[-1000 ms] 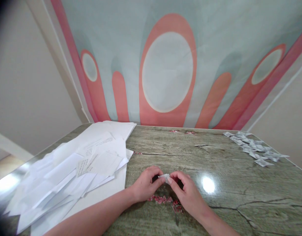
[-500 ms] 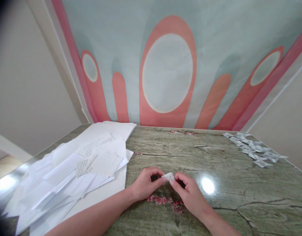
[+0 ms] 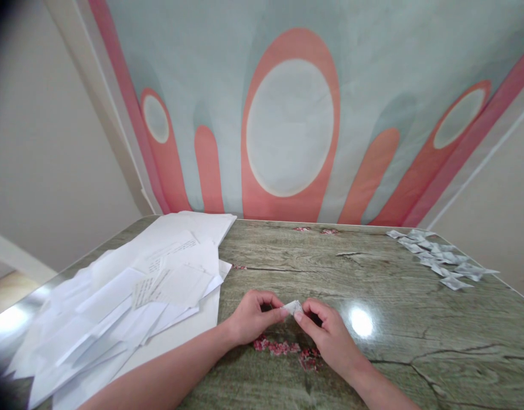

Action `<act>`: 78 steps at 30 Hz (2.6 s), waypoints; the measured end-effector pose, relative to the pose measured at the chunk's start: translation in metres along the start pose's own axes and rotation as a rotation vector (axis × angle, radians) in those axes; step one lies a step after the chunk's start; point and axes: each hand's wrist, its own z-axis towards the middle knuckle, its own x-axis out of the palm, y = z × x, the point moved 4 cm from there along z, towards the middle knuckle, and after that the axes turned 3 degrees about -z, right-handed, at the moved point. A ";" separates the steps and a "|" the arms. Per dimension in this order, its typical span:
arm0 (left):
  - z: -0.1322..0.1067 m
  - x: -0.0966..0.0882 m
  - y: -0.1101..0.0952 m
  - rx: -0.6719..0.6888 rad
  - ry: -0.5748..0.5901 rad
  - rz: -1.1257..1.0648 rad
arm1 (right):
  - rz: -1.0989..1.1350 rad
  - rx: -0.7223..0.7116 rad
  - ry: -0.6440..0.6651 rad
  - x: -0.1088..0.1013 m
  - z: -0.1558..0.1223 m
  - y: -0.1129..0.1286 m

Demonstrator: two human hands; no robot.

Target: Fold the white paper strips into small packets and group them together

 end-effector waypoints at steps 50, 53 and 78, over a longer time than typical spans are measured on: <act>-0.003 0.000 -0.008 0.211 -0.038 0.234 | -0.165 -0.096 0.012 0.005 -0.004 0.012; -0.004 0.002 -0.009 0.253 -0.034 0.308 | -0.127 -0.101 -0.003 0.005 -0.002 0.013; -0.007 0.011 -0.007 0.259 -0.003 0.428 | -0.161 -0.248 -0.083 0.001 -0.006 0.021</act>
